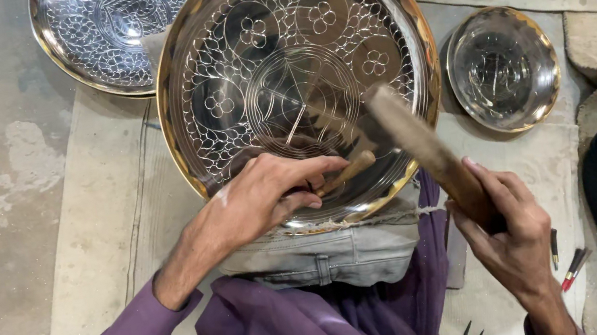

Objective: The person sits on the floor with a large decorated metal tray resting on a cushion on their lap. They hold a small chisel against the tray's surface with one hand and strike it with a wooden mallet held in the other hand, repeatedly repositioning the chisel to chase the engraved floral pattern across the tray.

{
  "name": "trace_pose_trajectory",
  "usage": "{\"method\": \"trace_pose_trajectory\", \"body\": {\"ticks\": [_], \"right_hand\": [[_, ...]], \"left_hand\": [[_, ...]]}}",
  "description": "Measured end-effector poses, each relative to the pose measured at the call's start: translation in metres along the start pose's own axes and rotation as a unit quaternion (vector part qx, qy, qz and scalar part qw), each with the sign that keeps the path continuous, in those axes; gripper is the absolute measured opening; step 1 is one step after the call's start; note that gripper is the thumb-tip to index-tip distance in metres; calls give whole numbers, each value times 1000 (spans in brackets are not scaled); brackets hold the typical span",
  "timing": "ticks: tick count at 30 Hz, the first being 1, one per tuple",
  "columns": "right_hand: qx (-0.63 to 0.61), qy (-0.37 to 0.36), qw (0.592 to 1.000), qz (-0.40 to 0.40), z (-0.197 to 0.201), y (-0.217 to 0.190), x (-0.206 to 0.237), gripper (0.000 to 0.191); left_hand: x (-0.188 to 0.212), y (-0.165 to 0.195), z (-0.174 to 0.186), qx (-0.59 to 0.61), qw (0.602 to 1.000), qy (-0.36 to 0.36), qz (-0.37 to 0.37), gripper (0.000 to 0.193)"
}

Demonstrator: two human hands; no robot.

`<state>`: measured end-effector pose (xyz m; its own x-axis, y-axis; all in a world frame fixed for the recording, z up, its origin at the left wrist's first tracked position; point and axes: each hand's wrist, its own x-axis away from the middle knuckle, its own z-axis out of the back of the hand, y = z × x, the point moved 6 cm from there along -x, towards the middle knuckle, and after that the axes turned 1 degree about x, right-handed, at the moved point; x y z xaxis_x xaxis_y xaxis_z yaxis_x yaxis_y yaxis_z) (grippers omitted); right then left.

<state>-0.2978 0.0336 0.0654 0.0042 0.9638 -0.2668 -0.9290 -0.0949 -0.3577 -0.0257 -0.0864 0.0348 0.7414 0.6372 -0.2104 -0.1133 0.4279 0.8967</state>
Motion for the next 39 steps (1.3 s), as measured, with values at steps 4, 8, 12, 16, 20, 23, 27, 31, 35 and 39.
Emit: {"method": "trace_pose_trajectory", "body": {"ticks": [4,8,12,16,20,23,27,31,35,39], "right_hand": [[-30,24,999,-19,1,14,5,65],[12,-1,1000,-14,-12,20,7,66],[-89,41,995,-30,-19,18,12,64],[1,-1,1000,-16,-18,14,12,74],[-19,-55,997,-42,-21,19,9,77],[-6,-41,999,-22,-14,19,6,80],[-102,-34,994,-18,-10,18,-3,69],[17,-71,997,-2,-9,16,-26,75],[63,-141,987,45,-9,2,-57,75],[3,-83,990,114,12,-30,-91,75]], "left_hand": [[-4,-6,-6,-10,999,-18,32,60],[-5,-4,-9,-36,999,-10,9,56],[0,3,-10,-95,995,16,-11,58],[2,3,-13,-111,992,7,56,53],[7,10,-11,-106,991,30,77,51],[8,12,-11,-104,990,39,92,50],[18,18,-6,-102,986,106,81,50],[25,16,-6,-69,979,146,121,53],[34,15,-5,-58,967,204,139,53],[42,9,-7,-37,949,245,194,54]]}}
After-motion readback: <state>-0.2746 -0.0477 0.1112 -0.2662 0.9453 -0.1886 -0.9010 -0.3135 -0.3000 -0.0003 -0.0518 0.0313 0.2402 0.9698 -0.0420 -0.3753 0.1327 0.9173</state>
